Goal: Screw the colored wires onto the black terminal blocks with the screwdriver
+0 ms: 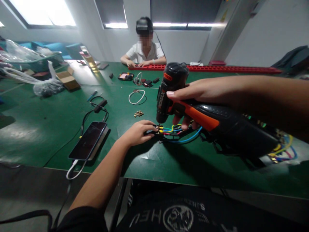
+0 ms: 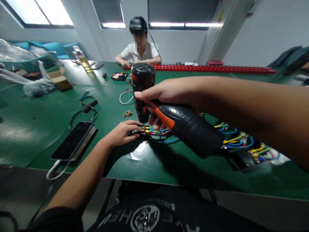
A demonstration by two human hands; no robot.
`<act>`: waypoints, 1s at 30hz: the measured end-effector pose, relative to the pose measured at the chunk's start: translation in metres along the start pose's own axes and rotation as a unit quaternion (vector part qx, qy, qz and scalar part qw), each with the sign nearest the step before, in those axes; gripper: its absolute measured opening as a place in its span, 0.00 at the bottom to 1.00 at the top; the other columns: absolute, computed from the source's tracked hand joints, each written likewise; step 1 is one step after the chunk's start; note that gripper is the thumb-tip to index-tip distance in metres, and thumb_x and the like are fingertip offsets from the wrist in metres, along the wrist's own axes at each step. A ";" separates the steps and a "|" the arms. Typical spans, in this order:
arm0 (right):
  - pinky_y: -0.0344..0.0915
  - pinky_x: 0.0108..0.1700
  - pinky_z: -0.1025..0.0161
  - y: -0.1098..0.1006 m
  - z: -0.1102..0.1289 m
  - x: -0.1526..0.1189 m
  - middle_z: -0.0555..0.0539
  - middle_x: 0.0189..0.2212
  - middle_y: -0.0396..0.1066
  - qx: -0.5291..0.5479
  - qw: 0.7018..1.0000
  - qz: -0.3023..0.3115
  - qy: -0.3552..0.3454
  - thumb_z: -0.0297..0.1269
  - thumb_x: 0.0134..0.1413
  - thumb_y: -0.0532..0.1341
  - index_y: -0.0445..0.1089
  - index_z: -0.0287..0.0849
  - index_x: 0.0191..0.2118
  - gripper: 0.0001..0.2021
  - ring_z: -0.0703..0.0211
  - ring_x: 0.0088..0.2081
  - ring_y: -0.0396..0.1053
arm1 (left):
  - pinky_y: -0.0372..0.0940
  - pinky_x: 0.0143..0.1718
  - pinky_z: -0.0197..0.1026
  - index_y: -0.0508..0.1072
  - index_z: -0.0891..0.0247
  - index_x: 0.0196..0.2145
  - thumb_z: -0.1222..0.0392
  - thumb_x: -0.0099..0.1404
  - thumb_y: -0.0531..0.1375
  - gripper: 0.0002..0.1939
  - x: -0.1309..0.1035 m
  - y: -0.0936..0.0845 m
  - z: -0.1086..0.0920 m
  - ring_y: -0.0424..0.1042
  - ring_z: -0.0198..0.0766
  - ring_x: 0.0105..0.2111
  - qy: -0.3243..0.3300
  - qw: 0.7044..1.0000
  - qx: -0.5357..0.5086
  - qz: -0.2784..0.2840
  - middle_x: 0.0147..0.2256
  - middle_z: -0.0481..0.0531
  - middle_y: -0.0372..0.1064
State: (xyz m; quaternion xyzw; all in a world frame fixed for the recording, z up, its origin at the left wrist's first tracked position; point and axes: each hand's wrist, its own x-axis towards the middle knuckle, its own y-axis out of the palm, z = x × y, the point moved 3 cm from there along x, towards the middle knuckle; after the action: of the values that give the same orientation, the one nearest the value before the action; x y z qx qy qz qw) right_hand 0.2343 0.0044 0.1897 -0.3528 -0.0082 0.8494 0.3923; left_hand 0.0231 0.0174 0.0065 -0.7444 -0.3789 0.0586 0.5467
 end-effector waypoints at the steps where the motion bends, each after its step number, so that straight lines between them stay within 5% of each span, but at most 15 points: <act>1: 0.79 0.44 0.61 0.000 0.000 0.000 0.44 0.36 0.77 -0.004 1.000 -0.003 0.004 0.53 0.68 0.53 0.69 0.41 0.52 0.21 0.59 0.36 0.79 | 0.70 0.53 0.51 0.77 0.59 0.50 0.63 0.66 0.62 0.14 0.000 0.000 0.000 0.74 0.46 0.51 0.000 1.000 -0.001 0.000 0.53 0.58 0.72; 20: 0.78 0.47 0.64 -0.005 -0.001 0.003 0.45 0.36 0.77 -0.014 1.000 -0.011 -0.013 0.55 0.66 0.56 0.72 0.39 0.48 0.23 0.60 0.39 0.79 | 0.70 0.53 0.51 0.77 0.59 0.50 0.63 0.66 0.62 0.14 0.000 0.000 0.000 0.74 0.46 0.51 -0.001 1.000 -0.011 -0.007 0.53 0.58 0.73; 30: 0.71 0.57 0.69 0.001 0.000 0.005 0.50 0.43 0.79 0.019 0.999 0.030 -0.029 0.47 0.71 0.51 0.71 0.35 0.50 0.20 0.65 0.51 0.76 | 0.69 0.50 0.49 0.72 0.61 0.51 0.61 0.64 0.63 0.17 0.000 -0.001 -0.001 0.75 0.45 0.46 -0.051 0.998 -0.023 -0.015 0.46 0.55 0.75</act>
State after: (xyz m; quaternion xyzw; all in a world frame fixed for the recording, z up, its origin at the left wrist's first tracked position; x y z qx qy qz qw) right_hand 0.2318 0.0074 0.1860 -0.3206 0.0074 0.8708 0.3727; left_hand 0.0231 0.0162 0.0080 -0.7468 -0.4192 0.0797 0.5101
